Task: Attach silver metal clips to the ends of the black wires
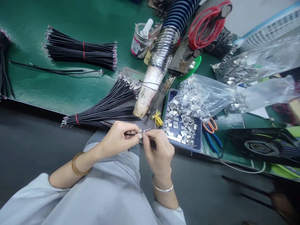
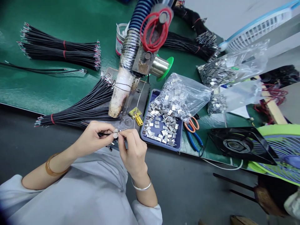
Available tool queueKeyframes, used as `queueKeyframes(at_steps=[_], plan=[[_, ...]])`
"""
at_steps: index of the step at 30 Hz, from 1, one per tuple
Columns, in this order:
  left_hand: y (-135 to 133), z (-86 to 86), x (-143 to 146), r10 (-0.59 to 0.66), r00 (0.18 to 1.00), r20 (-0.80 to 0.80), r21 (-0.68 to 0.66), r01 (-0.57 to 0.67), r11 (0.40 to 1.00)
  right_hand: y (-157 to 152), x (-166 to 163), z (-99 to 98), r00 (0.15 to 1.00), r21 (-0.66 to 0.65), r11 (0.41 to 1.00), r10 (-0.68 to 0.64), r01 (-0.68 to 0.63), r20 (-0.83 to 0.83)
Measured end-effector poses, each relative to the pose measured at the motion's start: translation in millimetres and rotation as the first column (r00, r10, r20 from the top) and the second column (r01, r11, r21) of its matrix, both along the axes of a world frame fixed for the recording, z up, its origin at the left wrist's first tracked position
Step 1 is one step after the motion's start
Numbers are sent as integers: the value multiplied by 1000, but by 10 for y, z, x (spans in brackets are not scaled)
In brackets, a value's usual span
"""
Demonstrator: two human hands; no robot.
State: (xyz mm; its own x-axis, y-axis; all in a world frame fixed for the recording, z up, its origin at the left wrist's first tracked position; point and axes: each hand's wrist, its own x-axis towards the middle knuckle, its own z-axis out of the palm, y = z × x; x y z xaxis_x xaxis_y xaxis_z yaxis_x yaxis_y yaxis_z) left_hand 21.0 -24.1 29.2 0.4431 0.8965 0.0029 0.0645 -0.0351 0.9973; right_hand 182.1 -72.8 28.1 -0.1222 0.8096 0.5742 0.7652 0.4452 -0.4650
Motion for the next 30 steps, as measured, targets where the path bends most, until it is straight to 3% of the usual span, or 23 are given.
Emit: queueKeyframes(at_steps=[6,9,12,19,30], plan=[[20,-2,22,5,999,46,-129,1,992,-31,-5,-111,977,-69,994,-96,85,-188],[30,15,41,27,998,52,-164,-18,986,-78,10,-148,901,64,970,-192,235,-389],[43,36,61,56,997,61,-167,-45,985,-80,32,-171,854,150,952,-163,268,-494],[59,33,111,114,992,50,-145,-106,984,-7,45,-198,984,127,984,-108,127,-143],[94,84,164,221,975,36,-105,-216,971,139,-16,-208,972,116,988,-78,106,-220]])
